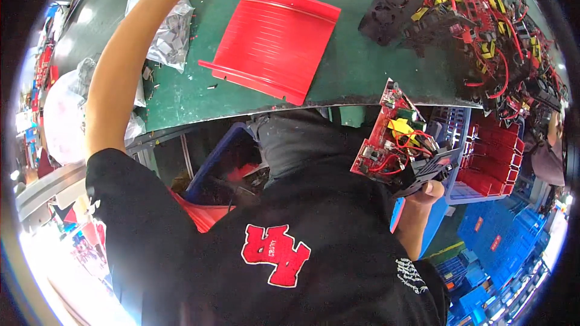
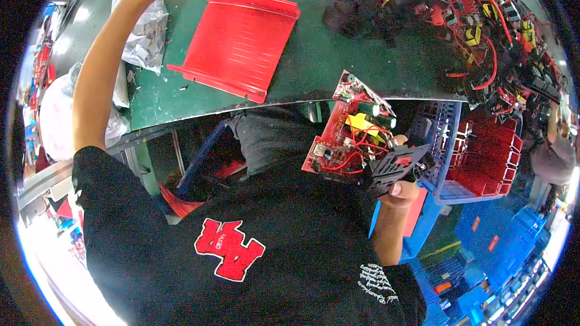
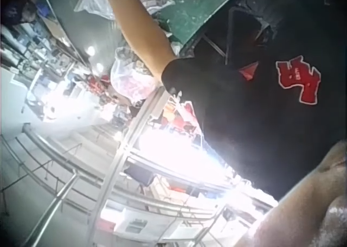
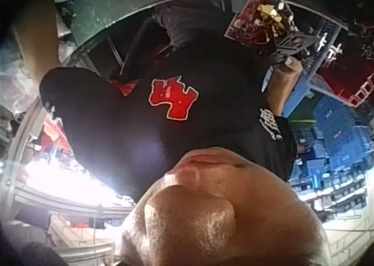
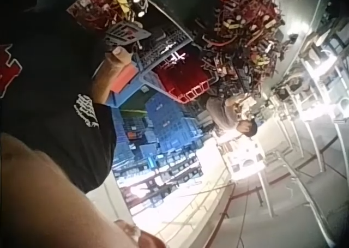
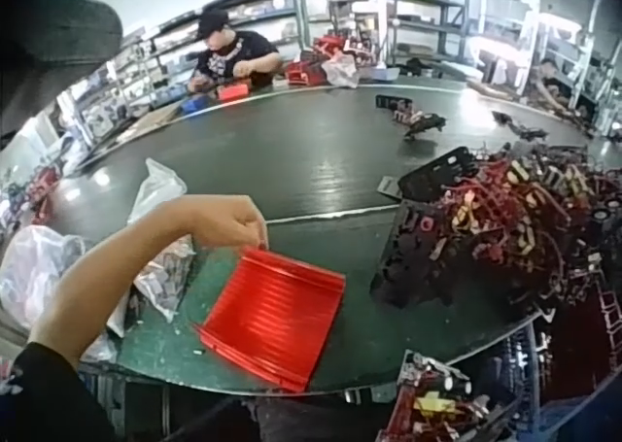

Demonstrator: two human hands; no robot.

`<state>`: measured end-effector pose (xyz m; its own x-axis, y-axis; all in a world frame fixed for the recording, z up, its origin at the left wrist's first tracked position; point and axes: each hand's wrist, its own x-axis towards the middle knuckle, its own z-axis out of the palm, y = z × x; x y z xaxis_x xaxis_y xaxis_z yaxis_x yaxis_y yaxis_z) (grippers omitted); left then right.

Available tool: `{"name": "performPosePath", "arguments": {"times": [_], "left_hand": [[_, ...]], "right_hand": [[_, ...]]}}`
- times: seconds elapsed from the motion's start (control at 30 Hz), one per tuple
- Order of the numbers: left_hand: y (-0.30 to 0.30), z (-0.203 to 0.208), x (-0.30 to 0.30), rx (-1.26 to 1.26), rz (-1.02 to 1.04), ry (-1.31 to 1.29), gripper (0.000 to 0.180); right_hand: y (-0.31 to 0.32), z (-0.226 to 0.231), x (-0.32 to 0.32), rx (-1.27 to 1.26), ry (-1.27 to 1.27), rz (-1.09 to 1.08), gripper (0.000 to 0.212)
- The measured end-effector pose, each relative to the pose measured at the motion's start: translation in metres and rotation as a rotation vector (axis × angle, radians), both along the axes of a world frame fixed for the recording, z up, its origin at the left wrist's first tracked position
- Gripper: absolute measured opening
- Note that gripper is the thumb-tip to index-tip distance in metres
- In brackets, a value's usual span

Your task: Assembling electronic components by manually fitting a black plastic housing onto a red circuit board and organizing them into crates.

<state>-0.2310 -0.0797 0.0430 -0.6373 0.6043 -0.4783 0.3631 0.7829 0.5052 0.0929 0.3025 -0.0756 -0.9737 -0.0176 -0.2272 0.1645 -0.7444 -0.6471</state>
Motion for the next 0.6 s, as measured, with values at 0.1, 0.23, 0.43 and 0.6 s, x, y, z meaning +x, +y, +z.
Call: {"name": "performPosePath", "arguments": {"times": [0.1,0.23,0.43,0.6], "left_hand": [[0.005,0.003,0.012,0.069,0.025,-0.037,0.03],[0.007,-0.003,0.038,-0.225,-0.251,0.578,0.03],[0.052,-0.038,0.153,0.279,0.213,0.923,0.014],[0.039,-0.07,0.184,0.323,0.257,0.81,0.01]], "right_hand": [[0.011,-0.008,0.006,-0.015,-0.021,0.042,0.076],[-0.007,0.012,-0.002,0.043,-0.087,0.034,0.074],[-0.012,0.014,-0.006,0.407,-0.038,0.0,0.083],[-0.048,0.017,-0.031,0.276,-0.18,-0.013,0.079]]}}
